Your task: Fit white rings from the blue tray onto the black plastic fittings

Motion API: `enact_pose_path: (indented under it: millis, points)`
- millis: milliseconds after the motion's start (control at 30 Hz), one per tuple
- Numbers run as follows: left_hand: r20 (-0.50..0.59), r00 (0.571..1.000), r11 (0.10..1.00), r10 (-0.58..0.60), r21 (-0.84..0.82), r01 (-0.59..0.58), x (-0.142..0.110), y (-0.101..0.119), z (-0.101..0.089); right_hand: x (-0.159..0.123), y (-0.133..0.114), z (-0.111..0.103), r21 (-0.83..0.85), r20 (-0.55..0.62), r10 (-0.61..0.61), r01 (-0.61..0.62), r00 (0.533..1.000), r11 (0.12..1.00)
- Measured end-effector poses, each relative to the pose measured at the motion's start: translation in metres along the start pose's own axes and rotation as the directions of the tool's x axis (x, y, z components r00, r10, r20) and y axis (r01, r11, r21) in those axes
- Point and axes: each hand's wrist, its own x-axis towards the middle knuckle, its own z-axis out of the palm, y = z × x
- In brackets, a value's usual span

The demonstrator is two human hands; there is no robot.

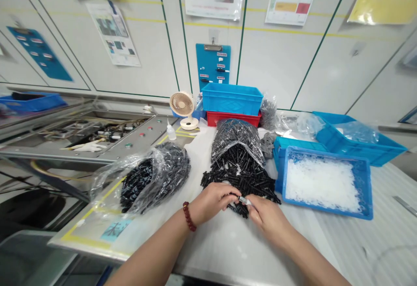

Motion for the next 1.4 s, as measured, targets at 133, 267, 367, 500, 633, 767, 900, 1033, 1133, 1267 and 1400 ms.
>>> enact_pose_path:
  millis: [133,267,367,500,633,767,900,1033,1133,1267,1400]
  points:
    - [-0.013,0.999,0.999,-0.031,-0.022,0.031,0.0,0.001,0.0,0.0,0.001,0.0,-0.018,-0.007,0.02,-0.021,1.0,1.0]
    - [-0.014,0.999,0.999,-0.038,-0.032,0.038,0.0,0.003,0.0,0.0,0.0,0.0,-0.102,-0.033,0.067,-0.07,0.997,0.992]
    - [-0.003,0.999,0.998,-0.037,-0.05,0.036,0.0,0.004,0.001,0.0,-0.002,0.0,-0.159,-0.046,0.081,-0.088,0.996,0.983]
    - [0.009,0.999,0.998,-0.031,-0.057,0.032,-0.001,0.005,0.004,0.0,-0.004,-0.001,-0.224,-0.058,0.101,-0.111,0.993,0.968]
    - [-0.002,1.0,1.0,-0.003,-0.013,0.003,0.0,0.006,0.004,0.0,-0.005,0.0,-0.282,-0.074,0.144,-0.159,0.987,0.946]
    - [-0.021,0.999,0.998,0.041,0.042,-0.04,0.001,0.007,0.004,-0.001,-0.005,0.002,-0.323,-0.124,0.185,-0.216,0.975,0.921]
    - [-0.038,0.998,0.996,0.057,0.073,-0.055,0.002,0.006,0.002,0.0,-0.003,0.003,-0.338,-0.164,0.214,-0.259,0.963,0.905]
    - [-0.05,0.997,0.99,0.052,0.13,-0.045,0.0,0.006,-0.005,0.0,-0.001,-0.002,-0.305,-0.199,0.257,-0.309,0.946,0.901]
    - [0.079,0.995,0.981,0.063,0.177,-0.076,-0.003,0.005,-0.01,0.001,0.0,-0.004,-0.254,-0.228,0.244,-0.299,0.943,0.92]
    - [0.0,0.998,0.998,-0.055,0.011,0.055,-0.002,0.003,-0.007,0.0,-0.001,0.0,-0.16,-0.209,0.17,-0.205,0.963,0.966]
    - [-0.169,0.969,0.77,-0.182,-0.637,0.033,0.007,0.008,0.006,-0.001,-0.006,0.011,-0.062,-0.153,0.035,-0.045,0.988,0.997]
